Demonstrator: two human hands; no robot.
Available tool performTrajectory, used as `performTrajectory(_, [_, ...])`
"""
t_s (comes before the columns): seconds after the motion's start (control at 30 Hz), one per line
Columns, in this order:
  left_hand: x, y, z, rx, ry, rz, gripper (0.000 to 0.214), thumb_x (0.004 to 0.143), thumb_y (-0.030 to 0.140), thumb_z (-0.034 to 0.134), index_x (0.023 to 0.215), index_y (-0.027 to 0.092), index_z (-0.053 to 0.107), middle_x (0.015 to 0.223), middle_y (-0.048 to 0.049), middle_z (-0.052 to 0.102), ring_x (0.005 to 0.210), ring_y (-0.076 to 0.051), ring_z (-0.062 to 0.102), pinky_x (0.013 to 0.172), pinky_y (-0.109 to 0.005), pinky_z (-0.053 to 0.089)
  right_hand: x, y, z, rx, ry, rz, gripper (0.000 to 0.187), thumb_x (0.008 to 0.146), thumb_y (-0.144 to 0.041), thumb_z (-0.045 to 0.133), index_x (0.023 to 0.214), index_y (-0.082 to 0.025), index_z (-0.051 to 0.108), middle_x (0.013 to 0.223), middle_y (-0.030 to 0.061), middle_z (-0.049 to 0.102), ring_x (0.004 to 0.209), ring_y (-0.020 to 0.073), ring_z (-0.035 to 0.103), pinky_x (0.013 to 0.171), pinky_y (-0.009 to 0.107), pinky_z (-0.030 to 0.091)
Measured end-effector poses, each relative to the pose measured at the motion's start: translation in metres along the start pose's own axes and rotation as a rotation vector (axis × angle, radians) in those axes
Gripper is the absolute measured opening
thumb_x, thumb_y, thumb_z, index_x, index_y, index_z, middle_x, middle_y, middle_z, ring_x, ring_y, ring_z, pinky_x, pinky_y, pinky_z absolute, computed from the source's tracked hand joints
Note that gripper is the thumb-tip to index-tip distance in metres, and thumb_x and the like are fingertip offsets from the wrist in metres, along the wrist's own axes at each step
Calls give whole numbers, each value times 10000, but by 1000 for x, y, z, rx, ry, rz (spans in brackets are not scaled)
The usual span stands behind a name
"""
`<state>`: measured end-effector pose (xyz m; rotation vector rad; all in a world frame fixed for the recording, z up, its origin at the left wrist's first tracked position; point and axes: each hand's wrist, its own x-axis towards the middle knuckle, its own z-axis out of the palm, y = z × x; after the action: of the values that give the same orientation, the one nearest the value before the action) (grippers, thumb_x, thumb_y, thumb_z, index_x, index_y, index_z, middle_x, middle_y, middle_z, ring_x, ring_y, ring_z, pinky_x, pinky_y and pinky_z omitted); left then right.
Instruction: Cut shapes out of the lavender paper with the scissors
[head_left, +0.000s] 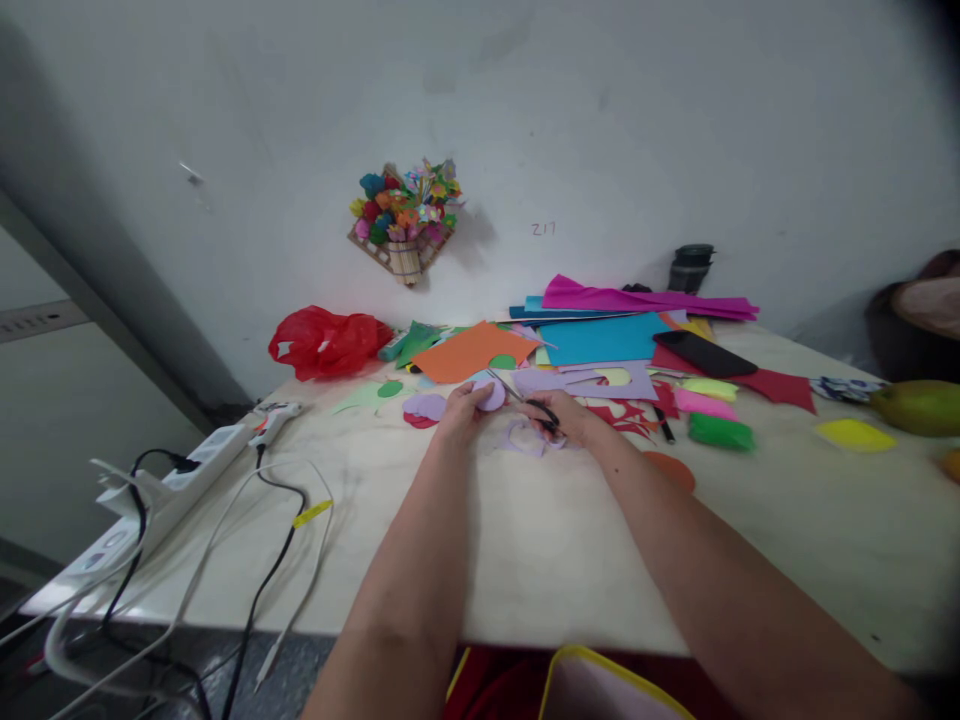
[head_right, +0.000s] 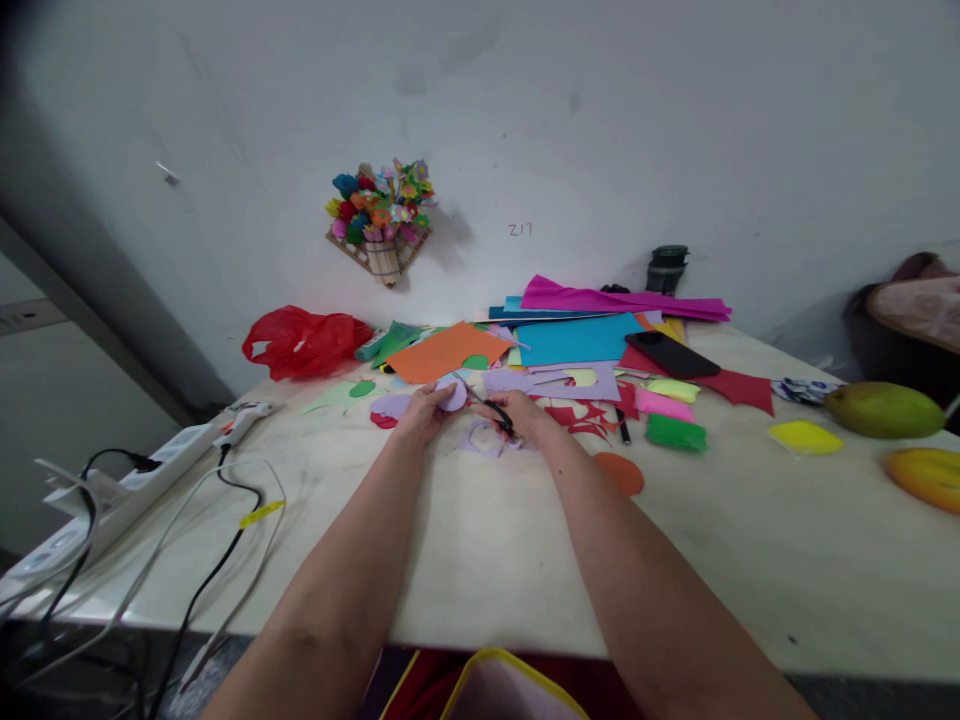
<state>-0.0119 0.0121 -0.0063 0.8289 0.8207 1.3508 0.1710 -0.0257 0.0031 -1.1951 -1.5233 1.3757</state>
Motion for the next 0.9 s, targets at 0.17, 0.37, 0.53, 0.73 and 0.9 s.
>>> performTrajectory(0.17, [-1,0,1,9,-14,9,197,650,96,862,744,99,689,708,-74,745,616,-171,706,697,-294,623,1,1,-1,26,6,13,324,733,-391,792,694,-182,547,467,-54,516,335,69,414,314,194,254])
performTrajectory(0.37, [-1,-1,0,11,-16,15,212,642,108,864,751,108,682,728,-84,750,648,-192,722,747,-333,633,1,-3,1,43,27,22,270,760,-372,751,708,-188,561,438,-60,486,320,74,381,312,197,263])
performTrajectory(0.53, [1,0,-1,9,3,11,200,652,95,850,770,107,689,721,-77,742,675,-193,722,772,-337,631,-1,-5,1,56,24,12,261,759,-395,718,705,-185,573,430,-56,485,318,75,371,312,199,268])
performTrajectory(0.73, [1,0,0,-5,28,9,162,664,74,828,758,95,698,736,-87,748,669,-193,720,785,-341,626,0,-4,1,58,19,3,217,745,-359,716,728,-184,588,439,-63,482,320,77,370,317,200,268])
performTrajectory(0.9, [-1,1,0,-25,-5,21,170,656,100,835,761,94,701,745,-101,759,660,-210,725,766,-366,642,0,-7,2,48,41,9,211,747,-331,722,711,-182,578,431,-65,473,315,68,350,315,192,267])
